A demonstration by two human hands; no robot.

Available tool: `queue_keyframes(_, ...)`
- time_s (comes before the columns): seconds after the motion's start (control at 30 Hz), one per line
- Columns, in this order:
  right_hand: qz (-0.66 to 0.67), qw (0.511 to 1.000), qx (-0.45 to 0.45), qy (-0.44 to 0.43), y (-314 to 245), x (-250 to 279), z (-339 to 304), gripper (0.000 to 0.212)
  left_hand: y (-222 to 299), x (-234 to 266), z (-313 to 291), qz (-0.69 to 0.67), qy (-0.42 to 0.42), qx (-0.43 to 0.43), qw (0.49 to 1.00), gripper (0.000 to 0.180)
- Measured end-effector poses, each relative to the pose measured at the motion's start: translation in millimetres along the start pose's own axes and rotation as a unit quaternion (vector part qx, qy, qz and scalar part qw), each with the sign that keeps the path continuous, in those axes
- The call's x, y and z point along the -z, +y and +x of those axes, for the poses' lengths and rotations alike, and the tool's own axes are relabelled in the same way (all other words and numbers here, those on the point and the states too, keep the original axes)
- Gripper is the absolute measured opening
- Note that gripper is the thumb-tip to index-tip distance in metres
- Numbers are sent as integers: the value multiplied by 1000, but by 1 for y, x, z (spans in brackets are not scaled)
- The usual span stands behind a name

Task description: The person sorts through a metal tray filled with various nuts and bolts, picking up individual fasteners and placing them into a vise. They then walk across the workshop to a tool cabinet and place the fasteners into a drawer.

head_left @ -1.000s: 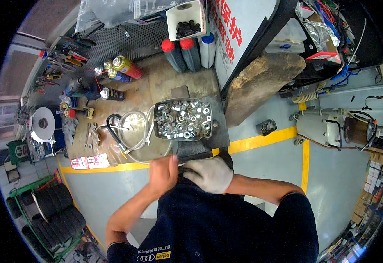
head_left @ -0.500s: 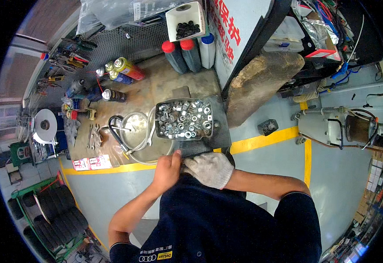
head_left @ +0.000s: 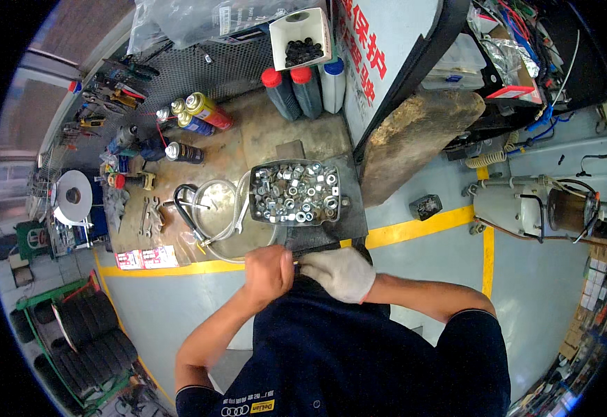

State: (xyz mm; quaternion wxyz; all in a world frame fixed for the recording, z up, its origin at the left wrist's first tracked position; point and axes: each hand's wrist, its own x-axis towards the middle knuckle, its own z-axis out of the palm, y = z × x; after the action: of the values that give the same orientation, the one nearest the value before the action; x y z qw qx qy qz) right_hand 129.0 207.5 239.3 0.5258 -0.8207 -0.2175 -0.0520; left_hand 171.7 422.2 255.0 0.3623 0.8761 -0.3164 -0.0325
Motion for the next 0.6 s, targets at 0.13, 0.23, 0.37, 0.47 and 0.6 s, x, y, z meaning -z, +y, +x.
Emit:
queue_keyframes(0.13, 46, 987, -100, -113, -5, 10, -1, 30, 8, 20, -4, 38, -5, -189, 981, 20)
queue_keyframes(0.23, 79, 961, -174, -198, -13, 28, -1, 39, 22, 23, -6, -75, -96, 67, 990, 27)
queue_keyframes(0.37, -162, 964, -45, -206, -16, 51, 9, 31, 45, 30, -7, -347, -129, 320, 872, 47)
queue_keyframes(0.47, -181, 972, 57, -140, -19, 60, 4, 28, 54, 27, -10, -418, -99, 361, 827, 39)
queue_keyframes(0.6, -210, 957, 88, -181, -25, 75, 0, 28, 80, 31, -6, -417, -88, 379, 821, 21)
